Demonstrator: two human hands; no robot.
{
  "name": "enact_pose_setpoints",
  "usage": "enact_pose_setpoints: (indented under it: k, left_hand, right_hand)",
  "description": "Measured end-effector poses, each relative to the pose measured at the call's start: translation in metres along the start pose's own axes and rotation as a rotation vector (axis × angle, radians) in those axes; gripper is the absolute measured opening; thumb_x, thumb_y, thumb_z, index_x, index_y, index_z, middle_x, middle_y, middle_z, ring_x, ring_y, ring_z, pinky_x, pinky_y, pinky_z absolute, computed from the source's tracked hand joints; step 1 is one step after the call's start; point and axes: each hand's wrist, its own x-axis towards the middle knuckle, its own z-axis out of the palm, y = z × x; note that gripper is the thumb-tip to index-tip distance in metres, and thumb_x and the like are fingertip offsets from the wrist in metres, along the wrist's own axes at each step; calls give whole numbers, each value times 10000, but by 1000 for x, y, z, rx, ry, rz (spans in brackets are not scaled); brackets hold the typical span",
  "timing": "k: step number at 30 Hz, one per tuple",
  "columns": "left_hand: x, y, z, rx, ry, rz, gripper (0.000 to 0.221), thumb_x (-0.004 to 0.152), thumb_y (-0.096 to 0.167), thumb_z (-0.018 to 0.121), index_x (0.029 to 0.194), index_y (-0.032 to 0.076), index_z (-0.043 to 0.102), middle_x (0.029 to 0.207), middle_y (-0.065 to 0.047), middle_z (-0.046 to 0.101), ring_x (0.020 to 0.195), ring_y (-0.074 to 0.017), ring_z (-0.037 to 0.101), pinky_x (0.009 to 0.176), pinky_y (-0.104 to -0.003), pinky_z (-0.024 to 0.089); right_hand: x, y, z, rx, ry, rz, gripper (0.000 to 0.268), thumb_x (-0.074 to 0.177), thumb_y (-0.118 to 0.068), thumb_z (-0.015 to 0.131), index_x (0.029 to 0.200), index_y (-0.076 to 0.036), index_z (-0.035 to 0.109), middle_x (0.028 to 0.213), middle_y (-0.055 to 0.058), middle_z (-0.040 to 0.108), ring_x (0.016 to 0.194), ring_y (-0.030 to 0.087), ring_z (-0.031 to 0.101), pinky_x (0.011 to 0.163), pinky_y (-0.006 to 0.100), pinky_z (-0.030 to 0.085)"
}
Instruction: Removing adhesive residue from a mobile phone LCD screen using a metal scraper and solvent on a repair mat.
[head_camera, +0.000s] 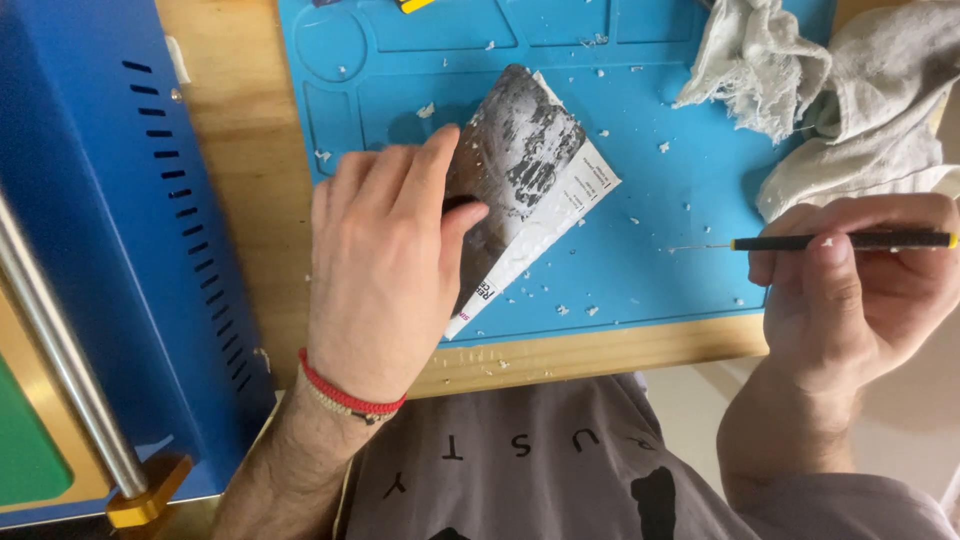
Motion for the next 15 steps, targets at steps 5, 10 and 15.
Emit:
enact_pose_setpoints:
  k: [5,10,15]
  left_hand:
    - [-21,9,-16,87,-114,59,1421,709,840,991,1601,-113,428,1522,-257,577,1307,-438,581,1131,-562,507]
    - [-59,30,-3,-58,-53,-36,1245,855,666,878,1659,-107,324,1704,-322,435,1542,-479,512,1339,-544,457]
    - [-83,3,-8,-306,542,-153,279,1080,81,757,1318,-47,687,1312,-270,603,1116,-343,745,941,-385,693]
  right_hand:
    - [-10,14,-8,18,106,-31,254,1246,-253,576,1230,-14,493,840,240,573,601,274,552,614,336,444]
    - [-22,20,5,29,169,-28,267,1230,-282,617,1231,-41,500,844,170,503,593,254,481,607,366,399]
    - [-46,50,-6,62,201,-21,226,1258,-226,582,1240,-10,521,1077,185,531,678,293,431,627,431,419]
